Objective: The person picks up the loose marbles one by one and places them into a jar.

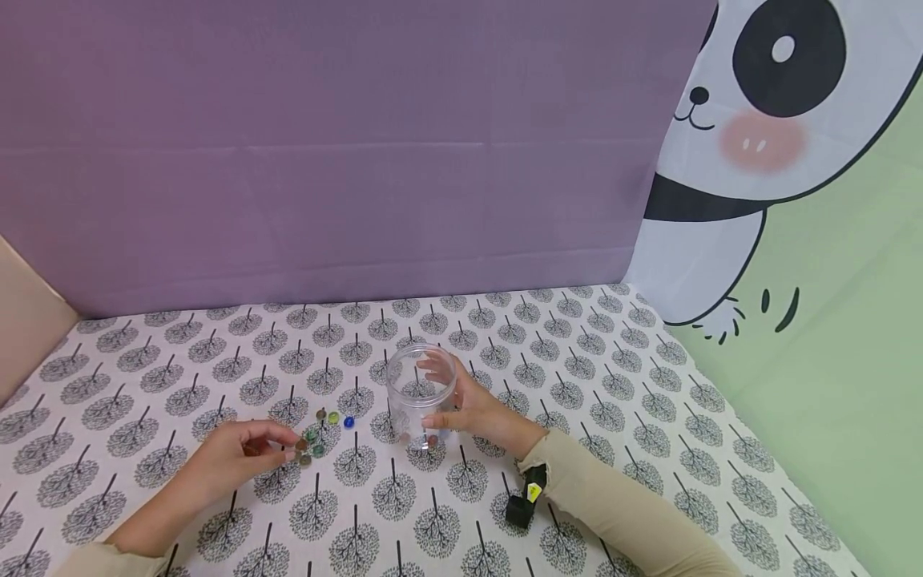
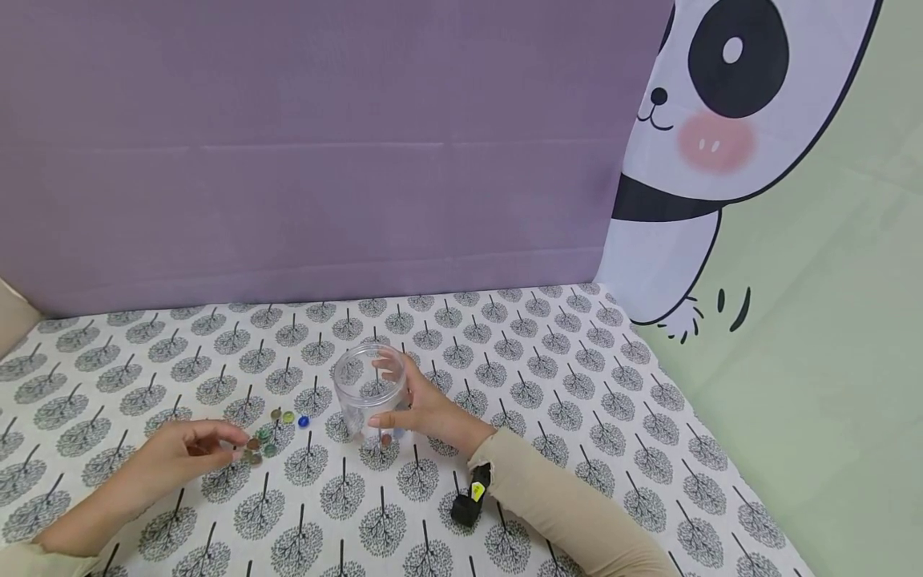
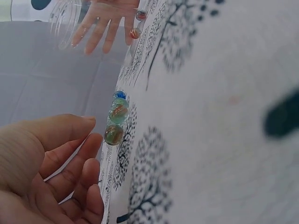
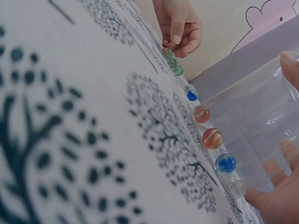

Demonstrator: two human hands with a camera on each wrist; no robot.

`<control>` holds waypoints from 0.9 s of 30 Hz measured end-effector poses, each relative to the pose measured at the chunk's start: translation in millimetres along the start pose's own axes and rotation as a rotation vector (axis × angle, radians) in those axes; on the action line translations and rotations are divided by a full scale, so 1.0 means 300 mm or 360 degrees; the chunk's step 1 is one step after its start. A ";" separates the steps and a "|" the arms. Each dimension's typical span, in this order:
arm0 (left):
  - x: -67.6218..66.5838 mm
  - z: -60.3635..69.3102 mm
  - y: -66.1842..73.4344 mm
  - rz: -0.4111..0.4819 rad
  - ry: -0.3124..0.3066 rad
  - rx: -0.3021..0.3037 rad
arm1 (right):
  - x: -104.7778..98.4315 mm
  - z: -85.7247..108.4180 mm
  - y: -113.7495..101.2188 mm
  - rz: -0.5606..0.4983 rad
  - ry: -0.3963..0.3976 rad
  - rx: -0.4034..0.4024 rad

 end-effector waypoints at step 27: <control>0.017 -0.010 -0.024 -0.0038 -0.0141 -0.0125 | -0.001 0.001 -0.001 0.0016 -0.0040 -0.0037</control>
Point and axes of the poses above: each hand's wrist, its own z-axis away from the middle knuckle, its own x-axis out of the palm, y = z × x, the point moved 5 cm from there along -z, towards the middle knuckle, and after that the axes turned 13 degrees about x, right-handed, at the moved point
